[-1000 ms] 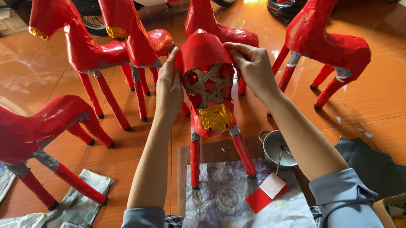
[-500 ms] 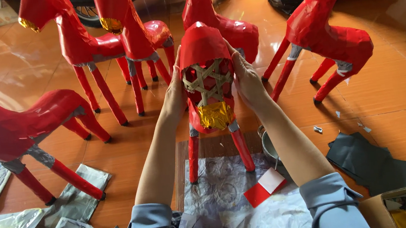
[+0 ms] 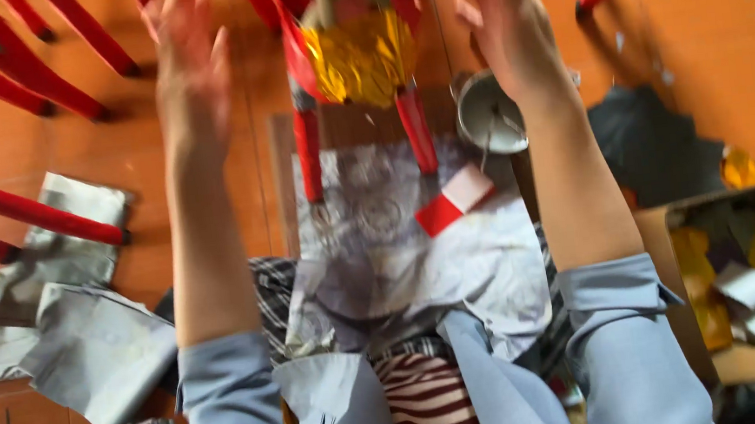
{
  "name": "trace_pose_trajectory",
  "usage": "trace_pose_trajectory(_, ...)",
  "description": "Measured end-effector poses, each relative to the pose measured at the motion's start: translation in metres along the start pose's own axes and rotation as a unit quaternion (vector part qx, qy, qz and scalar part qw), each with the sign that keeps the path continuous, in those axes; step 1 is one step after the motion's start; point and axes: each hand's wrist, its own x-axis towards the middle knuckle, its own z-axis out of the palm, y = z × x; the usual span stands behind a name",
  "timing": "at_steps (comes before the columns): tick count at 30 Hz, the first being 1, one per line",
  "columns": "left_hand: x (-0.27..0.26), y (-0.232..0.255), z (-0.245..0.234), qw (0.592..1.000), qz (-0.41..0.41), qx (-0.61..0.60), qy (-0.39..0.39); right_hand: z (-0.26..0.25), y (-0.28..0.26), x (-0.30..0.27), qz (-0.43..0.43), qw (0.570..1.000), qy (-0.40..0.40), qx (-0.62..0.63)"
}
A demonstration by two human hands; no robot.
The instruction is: Applying red and gold paper strips to horse-shaped frames using glue and scissors
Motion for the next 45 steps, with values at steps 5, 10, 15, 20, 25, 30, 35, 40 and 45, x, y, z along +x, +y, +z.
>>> trace_pose_trajectory(5,-0.100,-0.086,-0.055,0.972,-0.182,0.093,0.114,0.000,0.118,-0.133,0.259,0.947,-0.021,0.191)
trace_pose_trajectory(10,-0.159,-0.130,-0.016,0.905,-0.389,0.059,0.164,0.014,0.254,-0.244,0.222,0.702,-0.220,-0.641)
trace_pose_trajectory(15,-0.199,-0.196,-0.008,0.889,-0.433,-0.034,0.146,-0.016,0.312,-0.255,0.089,0.706,-0.058,-0.700)
trace_pose_trajectory(20,-0.219,-0.275,-0.007,0.890,-0.446,-0.059,0.078,0.004,0.299,-0.253,0.049,0.723,-0.113,-0.679)
trace_pose_trajectory(25,-0.229,-0.324,0.006,0.873,-0.482,-0.048,0.057,0.008,0.247,-0.237,0.165,0.687,-0.121,-0.697)
trace_pose_trajectory(30,-0.221,-0.284,0.024,0.867,-0.492,-0.075,0.036,-0.036,0.318,-0.245,0.250,0.678,-0.119,-0.681)
trace_pose_trajectory(35,-0.219,-0.296,0.026,0.853,-0.512,-0.087,0.050,0.000,0.316,-0.254,0.207,0.781,-0.018,-0.589)
trace_pose_trajectory(40,-0.229,-0.370,0.009,0.787,-0.551,-0.266,0.086,0.107,0.276,-0.315,-0.036,0.810,-0.184,-0.556)
trace_pose_trajectory(45,-0.246,-0.377,-0.012,0.838,-0.500,-0.197,0.090,0.095,0.246,-0.295,-0.014,0.849,-0.239,-0.471)
